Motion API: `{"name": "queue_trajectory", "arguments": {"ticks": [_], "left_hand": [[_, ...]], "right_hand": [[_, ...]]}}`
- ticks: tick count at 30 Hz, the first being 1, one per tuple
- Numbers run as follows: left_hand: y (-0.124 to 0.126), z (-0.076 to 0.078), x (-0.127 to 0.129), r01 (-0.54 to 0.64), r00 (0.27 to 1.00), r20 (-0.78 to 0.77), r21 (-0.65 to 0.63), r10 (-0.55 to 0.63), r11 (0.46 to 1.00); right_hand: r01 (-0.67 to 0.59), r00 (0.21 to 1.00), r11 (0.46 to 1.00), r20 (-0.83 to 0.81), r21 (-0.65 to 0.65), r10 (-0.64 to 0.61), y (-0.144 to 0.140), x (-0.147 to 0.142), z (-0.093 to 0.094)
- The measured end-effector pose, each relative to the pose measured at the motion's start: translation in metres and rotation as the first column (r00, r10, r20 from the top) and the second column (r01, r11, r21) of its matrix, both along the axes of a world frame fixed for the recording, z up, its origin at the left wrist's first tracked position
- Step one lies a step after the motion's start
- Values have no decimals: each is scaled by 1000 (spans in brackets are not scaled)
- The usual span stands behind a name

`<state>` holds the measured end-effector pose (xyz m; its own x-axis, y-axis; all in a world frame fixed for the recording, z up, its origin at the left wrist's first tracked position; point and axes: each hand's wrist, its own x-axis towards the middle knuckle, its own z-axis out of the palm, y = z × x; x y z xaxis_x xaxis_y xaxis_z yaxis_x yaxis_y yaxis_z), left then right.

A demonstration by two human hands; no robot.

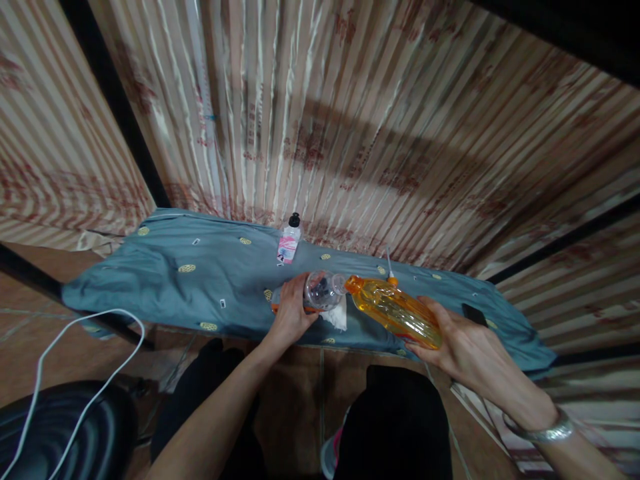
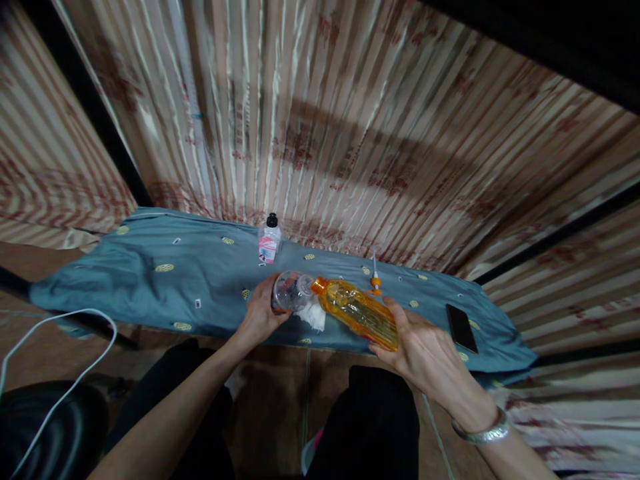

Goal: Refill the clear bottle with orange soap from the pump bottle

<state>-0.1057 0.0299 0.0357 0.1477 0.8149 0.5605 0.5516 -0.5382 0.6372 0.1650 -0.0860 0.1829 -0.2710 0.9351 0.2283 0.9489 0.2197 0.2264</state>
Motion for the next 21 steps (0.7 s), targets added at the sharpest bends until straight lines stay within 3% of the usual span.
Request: {"name": "queue_trajectory", "arguments": {"ticks": [21], "left_hand": [[0,0,0,-2,1000,-2,4,2,1000]], "right_hand": [[-18,999,1000,35,24,17,-1,2,-1]]}}
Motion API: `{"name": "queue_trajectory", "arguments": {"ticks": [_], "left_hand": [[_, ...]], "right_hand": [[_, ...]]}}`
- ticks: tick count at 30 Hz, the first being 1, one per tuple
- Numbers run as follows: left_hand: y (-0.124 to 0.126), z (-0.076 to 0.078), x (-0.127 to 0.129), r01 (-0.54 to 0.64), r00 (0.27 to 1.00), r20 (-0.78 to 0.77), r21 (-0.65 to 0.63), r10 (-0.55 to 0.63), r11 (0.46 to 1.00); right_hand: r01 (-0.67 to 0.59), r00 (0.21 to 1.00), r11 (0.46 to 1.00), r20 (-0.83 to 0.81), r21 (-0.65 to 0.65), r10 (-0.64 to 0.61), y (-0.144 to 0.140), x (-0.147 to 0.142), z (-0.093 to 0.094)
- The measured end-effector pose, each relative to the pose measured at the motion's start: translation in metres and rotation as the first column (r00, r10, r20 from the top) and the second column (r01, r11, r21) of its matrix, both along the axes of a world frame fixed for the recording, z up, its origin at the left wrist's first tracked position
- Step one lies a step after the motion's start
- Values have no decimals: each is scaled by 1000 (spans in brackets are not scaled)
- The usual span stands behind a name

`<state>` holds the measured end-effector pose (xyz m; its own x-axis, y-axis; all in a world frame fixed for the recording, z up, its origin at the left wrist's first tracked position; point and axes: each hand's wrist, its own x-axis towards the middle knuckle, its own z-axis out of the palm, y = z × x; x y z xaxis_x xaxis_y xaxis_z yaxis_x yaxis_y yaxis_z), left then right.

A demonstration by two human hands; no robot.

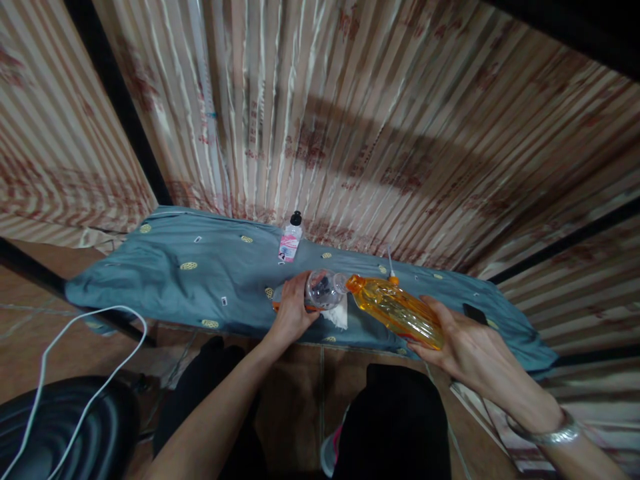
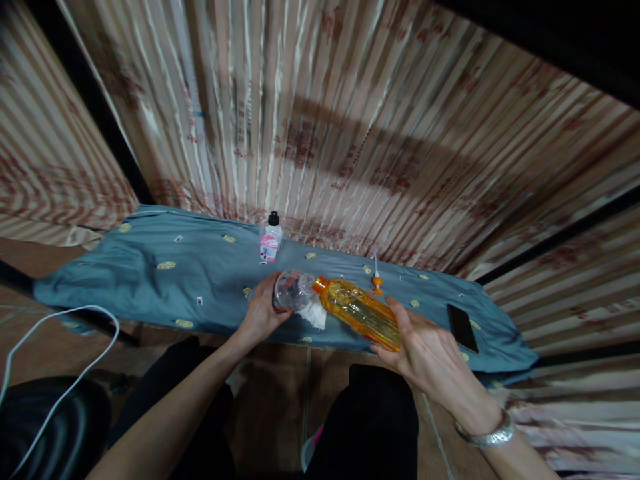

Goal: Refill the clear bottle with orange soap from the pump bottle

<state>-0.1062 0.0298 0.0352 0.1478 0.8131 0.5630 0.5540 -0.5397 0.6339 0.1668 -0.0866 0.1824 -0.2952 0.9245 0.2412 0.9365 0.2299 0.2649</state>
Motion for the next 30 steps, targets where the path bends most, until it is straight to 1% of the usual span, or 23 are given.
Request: {"name": "queue_trajectory", "arguments": {"ticks": [8,15,19,26,30], "left_hand": [[-1,2,0,-18,1000,-14,-4,18,1000],[0,-1,0,-4,1000,-7,8,5,1000],[0,-1,0,-4,1000,-6,-1,4,1000],[-1,3,0,-9,1000,-7,-34,9,999],[-2,4,-1,5,1000,-1,-29,-5,1000]], "right_hand": [[-6,999,1000,39,3,6,-1,1,1],[9,998,1000,61,-5,-9,-1,1,3],[-18,999,1000,44,-1,18,-2,2,4],[-25,998,1000,51,8,24,-1,6,3],[-39,998,999,58,-6,39,-1,6,4]]}}
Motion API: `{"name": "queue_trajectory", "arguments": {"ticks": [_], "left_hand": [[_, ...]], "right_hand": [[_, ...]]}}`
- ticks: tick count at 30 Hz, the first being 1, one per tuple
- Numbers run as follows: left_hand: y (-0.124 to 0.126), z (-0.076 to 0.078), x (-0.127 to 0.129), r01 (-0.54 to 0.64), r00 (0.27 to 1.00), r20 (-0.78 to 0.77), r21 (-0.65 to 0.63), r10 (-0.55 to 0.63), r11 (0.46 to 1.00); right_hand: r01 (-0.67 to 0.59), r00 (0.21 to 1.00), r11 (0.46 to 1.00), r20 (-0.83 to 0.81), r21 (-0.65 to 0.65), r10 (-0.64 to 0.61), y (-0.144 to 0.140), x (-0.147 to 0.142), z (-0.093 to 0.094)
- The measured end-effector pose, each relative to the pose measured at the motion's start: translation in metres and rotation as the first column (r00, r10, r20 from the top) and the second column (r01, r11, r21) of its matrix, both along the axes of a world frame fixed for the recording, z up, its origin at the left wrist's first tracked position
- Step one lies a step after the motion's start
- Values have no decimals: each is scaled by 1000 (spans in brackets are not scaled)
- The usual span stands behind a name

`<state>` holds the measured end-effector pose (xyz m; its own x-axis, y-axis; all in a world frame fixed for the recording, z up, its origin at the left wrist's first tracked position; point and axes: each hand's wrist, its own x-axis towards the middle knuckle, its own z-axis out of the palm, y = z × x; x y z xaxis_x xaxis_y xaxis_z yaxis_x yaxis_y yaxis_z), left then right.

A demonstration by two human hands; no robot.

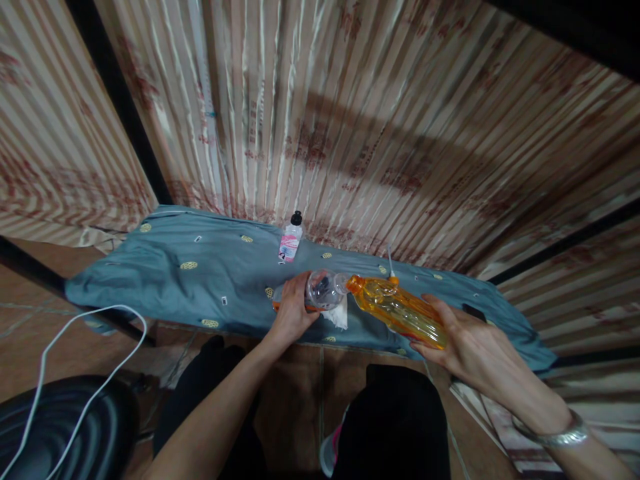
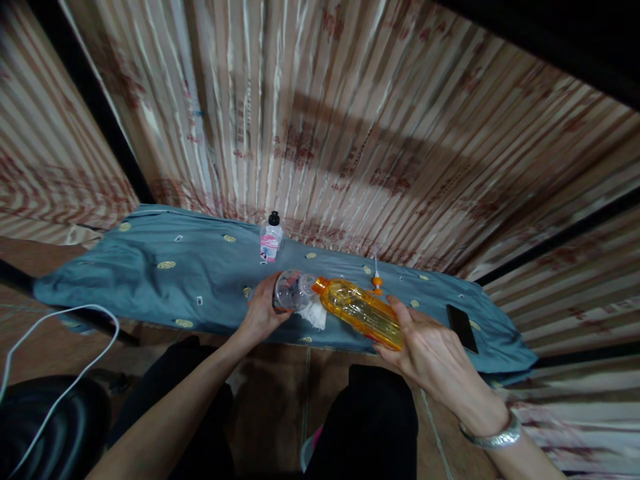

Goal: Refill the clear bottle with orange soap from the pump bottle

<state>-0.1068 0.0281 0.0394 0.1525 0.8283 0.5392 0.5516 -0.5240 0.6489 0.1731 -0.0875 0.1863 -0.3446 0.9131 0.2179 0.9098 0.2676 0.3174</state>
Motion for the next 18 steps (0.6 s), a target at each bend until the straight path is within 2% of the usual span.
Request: {"name": "queue_trajectory", "arguments": {"ticks": [9,18], "left_hand": [[1,-5,0,-6,1000,-2,31,6,999],[0,-2,-1,-12,1000,-16,33,12,999]], "right_hand": [[0,1000,1000,14,19,0,-1,-4,3],[-35,998,998,50,46,33,2,2,2]]}}
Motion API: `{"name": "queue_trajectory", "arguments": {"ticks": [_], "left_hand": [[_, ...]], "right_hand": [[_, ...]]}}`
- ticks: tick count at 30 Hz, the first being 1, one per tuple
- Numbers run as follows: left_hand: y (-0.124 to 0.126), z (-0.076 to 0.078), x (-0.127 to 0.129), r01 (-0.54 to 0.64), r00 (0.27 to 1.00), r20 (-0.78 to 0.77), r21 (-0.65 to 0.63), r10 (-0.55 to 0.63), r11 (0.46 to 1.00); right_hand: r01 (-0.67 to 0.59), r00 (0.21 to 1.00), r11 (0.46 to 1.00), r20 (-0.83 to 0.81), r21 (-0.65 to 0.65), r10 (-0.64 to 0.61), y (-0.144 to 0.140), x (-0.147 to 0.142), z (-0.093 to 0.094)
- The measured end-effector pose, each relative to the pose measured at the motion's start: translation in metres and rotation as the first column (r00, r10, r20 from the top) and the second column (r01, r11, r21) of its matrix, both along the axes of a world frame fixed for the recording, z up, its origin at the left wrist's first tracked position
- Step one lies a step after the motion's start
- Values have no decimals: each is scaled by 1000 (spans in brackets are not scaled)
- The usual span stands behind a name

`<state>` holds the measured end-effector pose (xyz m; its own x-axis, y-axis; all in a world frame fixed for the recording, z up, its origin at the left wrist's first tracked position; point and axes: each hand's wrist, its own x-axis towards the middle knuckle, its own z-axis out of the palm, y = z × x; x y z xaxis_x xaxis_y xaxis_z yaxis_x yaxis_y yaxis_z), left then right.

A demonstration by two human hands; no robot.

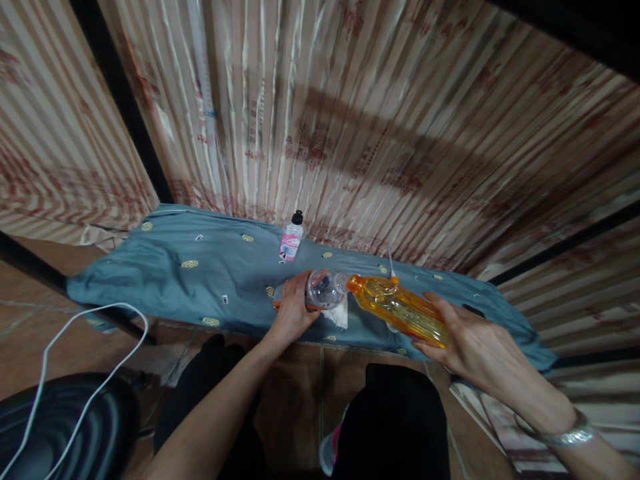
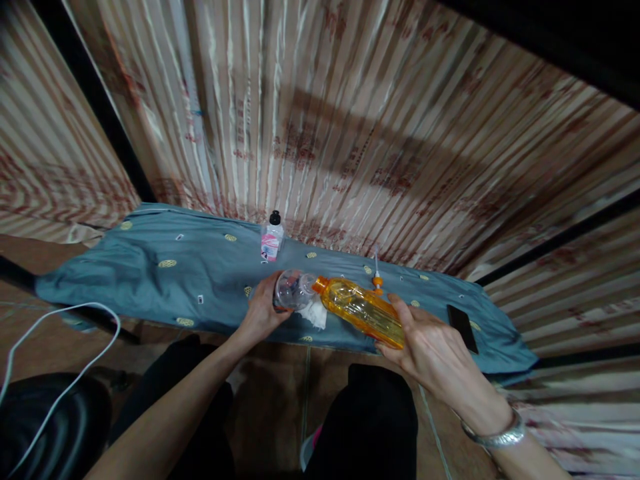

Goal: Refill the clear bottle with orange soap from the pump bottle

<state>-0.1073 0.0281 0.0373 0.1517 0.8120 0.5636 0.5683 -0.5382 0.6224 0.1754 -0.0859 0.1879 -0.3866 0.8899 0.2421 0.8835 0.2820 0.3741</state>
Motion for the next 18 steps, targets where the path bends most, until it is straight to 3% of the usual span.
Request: {"name": "queue_trajectory", "arguments": {"ticks": [18], "left_hand": [[-1,2,0,18,1000,26,-63,-16,998]], "right_hand": [[11,999,1000,41,3,-11,1,-3,5]]}}
